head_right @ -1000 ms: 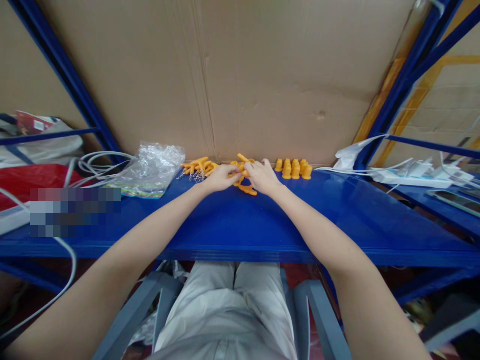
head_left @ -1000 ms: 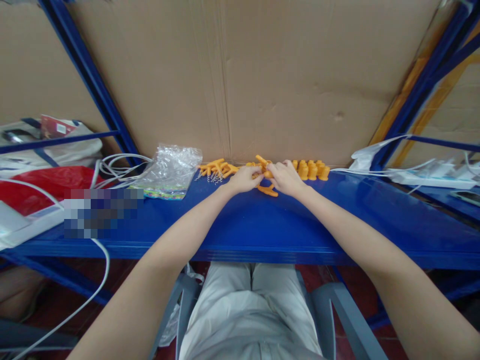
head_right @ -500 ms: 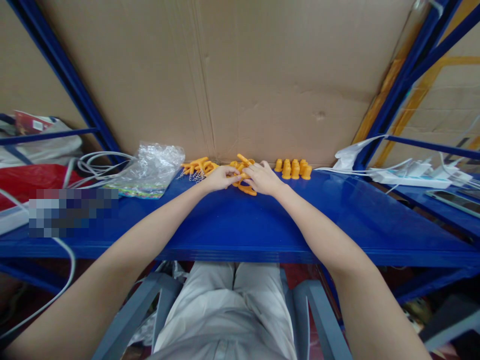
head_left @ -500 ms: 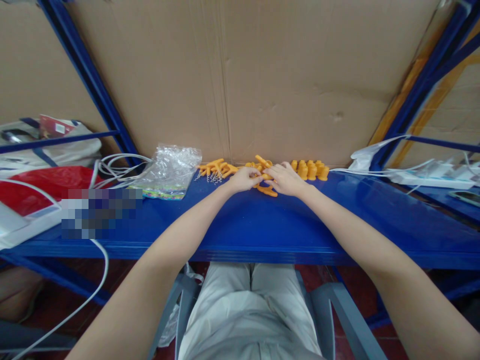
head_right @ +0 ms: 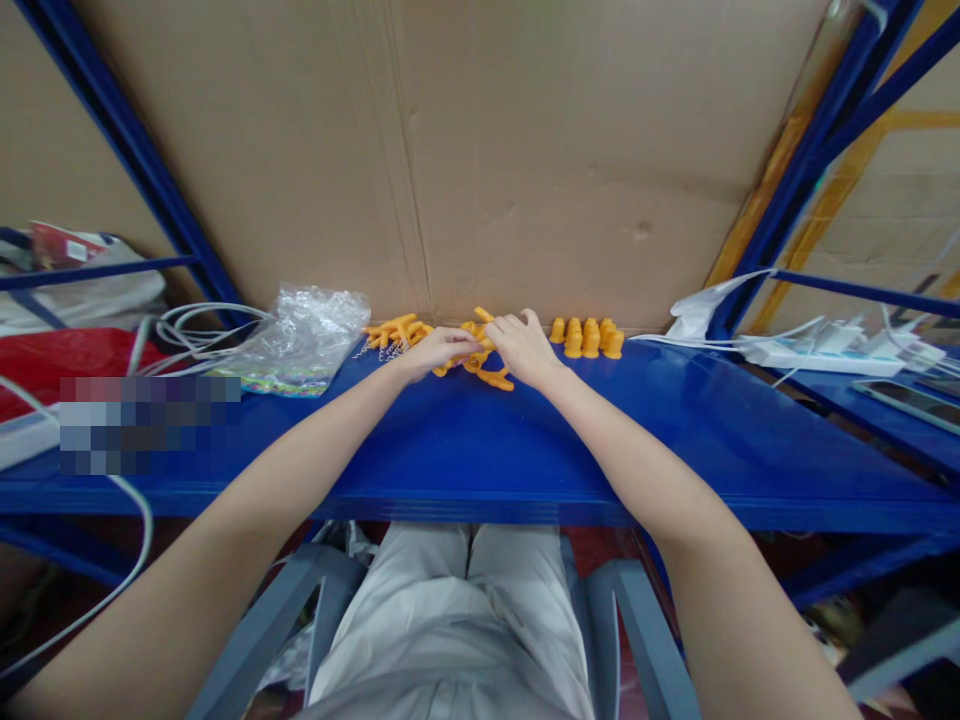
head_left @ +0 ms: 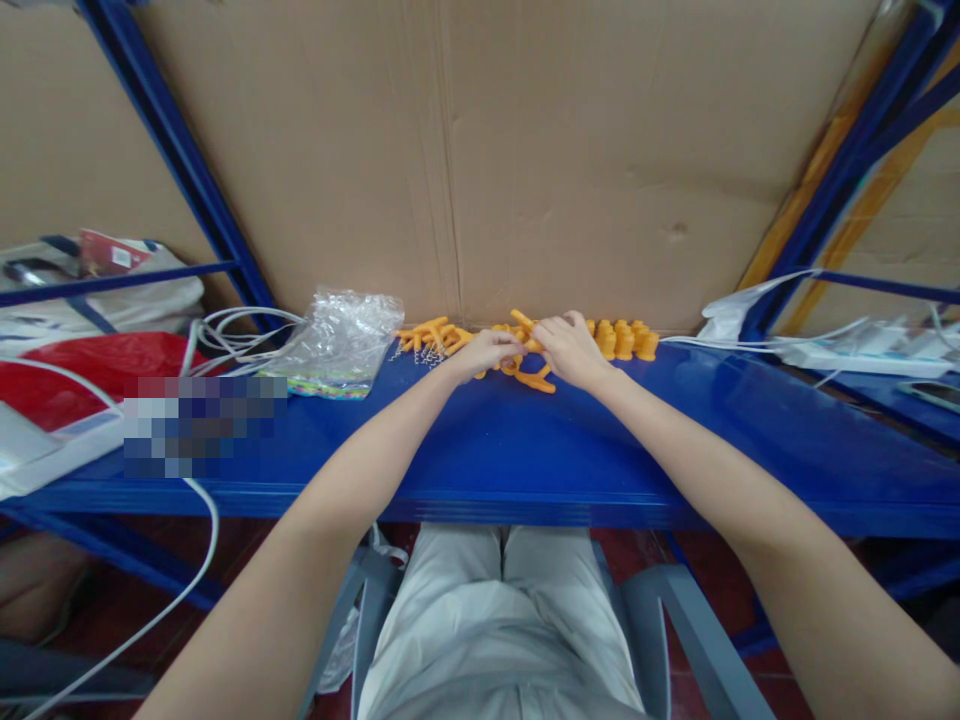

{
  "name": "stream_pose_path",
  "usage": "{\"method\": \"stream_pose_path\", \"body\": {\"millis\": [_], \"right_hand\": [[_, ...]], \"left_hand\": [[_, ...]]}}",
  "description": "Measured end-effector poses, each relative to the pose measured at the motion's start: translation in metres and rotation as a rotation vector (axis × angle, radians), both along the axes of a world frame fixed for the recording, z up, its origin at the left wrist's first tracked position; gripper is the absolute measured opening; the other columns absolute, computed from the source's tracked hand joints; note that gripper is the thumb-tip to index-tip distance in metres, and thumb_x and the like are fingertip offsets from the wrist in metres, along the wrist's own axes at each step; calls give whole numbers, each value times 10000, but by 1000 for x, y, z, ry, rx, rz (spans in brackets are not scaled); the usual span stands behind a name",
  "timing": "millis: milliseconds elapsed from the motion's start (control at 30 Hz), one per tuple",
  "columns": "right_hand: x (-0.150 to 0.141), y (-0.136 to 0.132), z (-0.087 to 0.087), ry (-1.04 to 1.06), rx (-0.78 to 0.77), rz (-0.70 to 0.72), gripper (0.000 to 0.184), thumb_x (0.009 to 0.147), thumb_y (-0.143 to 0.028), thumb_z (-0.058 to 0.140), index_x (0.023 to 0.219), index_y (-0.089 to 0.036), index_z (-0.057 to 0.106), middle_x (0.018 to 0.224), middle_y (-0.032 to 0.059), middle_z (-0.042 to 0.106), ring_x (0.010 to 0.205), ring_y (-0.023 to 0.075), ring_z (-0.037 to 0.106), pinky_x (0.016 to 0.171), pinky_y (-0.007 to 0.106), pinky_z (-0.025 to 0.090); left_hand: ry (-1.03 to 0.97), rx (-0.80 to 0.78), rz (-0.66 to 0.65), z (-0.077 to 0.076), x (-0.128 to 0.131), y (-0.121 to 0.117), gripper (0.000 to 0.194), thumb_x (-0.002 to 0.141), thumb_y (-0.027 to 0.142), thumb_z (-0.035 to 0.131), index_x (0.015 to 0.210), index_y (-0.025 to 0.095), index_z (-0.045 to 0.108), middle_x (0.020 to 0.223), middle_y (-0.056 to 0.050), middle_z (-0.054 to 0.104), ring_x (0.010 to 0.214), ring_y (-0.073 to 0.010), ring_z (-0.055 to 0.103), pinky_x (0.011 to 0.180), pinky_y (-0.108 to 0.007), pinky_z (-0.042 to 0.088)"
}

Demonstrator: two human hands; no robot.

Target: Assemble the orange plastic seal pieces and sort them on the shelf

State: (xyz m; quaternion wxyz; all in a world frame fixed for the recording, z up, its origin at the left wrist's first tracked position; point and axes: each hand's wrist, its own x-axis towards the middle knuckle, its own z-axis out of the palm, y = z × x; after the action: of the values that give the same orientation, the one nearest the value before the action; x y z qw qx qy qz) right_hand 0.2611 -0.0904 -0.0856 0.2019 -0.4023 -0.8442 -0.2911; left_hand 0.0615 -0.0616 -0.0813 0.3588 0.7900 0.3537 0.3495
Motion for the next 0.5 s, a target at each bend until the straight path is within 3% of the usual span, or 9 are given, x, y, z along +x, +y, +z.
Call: {"method": "stream_pose_path", "body": {"millis": [133, 233, 367, 500], "right_hand": [[14, 7, 2, 63, 37, 8, 326, 982, -110, 337, 1115, -202, 621, 1089, 142, 705, 1057, 288, 571, 970, 443, 334], [38, 14, 4, 172, 77, -61, 283, 932, -126, 406, 1104, -205, 616, 1135, 161, 695, 1108, 321, 564, 988, 480, 350], [69, 23, 9, 346, 57, -268, 242, 936, -271, 522, 1113, -159, 642, 1185, 218, 678, 1146, 377, 571, 989, 558, 397], [83, 20, 19, 473, -90, -507, 321, 941, -381, 560, 1094, -140, 707, 1236, 255, 672, 1191, 421, 591, 956, 591, 462]], "left_hand": [[-38, -118, -107, 4, -11, -2, 330, 833, 479, 720, 682, 188, 686, 537, 22, 521, 507, -108, 461, 534, -267, 414], [-128, -155, -80, 4, -22, 5, 317, 836, 452, 731, 668, 188, 680, 553, 11, 519, 527, -117, 474, 573, -288, 433], [-360, -85, 195, 2, -30, 21, 215, 795, 347, 770, 698, 198, 649, 591, 18, 565, 576, -118, 525, 605, -258, 446], [-513, 29, 512, 1, -36, 38, 187, 763, 305, 789, 716, 198, 643, 654, 24, 617, 642, -122, 571, 615, -224, 445]]}}
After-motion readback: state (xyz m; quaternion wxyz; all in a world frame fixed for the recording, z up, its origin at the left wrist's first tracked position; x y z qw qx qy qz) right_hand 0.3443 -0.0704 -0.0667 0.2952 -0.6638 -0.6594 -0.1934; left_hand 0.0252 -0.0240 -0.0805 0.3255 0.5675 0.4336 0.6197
